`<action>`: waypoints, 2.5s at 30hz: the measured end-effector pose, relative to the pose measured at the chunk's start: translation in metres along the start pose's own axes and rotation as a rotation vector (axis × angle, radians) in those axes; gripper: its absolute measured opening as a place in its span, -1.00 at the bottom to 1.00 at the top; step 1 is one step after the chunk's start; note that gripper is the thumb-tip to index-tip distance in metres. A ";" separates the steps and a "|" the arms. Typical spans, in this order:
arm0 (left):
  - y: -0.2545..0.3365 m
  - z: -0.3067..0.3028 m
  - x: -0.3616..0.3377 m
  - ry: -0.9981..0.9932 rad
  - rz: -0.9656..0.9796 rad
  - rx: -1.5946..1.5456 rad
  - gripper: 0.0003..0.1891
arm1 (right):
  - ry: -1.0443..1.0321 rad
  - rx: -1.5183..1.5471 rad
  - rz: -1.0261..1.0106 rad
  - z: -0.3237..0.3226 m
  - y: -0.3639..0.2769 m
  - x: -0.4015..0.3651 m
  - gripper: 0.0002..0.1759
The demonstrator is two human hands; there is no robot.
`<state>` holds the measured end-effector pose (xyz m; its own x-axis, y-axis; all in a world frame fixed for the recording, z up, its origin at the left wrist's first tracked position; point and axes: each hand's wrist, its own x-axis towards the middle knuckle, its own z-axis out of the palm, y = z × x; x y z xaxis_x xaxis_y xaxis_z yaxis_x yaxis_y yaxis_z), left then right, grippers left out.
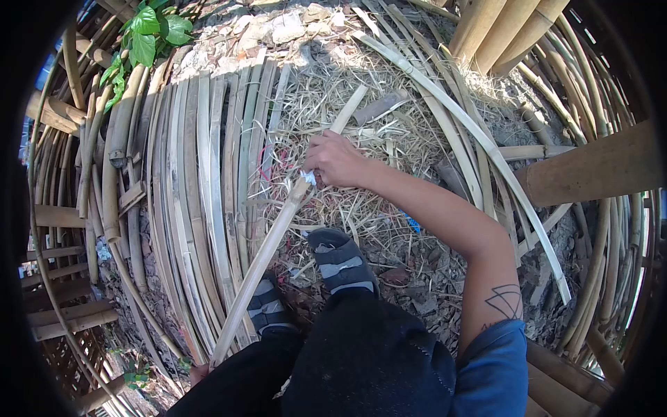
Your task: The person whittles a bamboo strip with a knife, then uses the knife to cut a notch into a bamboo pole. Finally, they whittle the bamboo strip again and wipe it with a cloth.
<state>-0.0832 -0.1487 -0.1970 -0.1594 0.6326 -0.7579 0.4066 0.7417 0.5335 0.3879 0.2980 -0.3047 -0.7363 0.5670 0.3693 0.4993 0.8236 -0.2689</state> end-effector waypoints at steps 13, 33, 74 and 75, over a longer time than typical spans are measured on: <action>-0.010 -0.010 0.020 0.070 -0.063 -0.115 -0.63 | -0.128 -0.440 0.495 -0.042 0.124 0.000 -0.76; -0.057 -0.031 0.032 0.196 -0.197 -0.304 -0.70 | -0.020 -0.430 0.682 -0.047 0.148 0.010 -0.81; -0.099 -0.025 0.003 0.362 -0.208 0.179 -0.63 | 0.340 -0.060 0.156 0.001 -0.010 0.010 -0.80; -0.071 -0.009 0.000 0.401 -0.201 -0.164 -0.62 | 0.399 -0.093 0.230 -0.006 -0.007 0.014 -0.80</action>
<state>-0.1202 -0.1993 -0.2310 -0.5678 0.4852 -0.6649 0.1900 0.8632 0.4677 0.3771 0.3003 -0.2930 -0.3778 0.6805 0.6278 0.6808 0.6637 -0.3099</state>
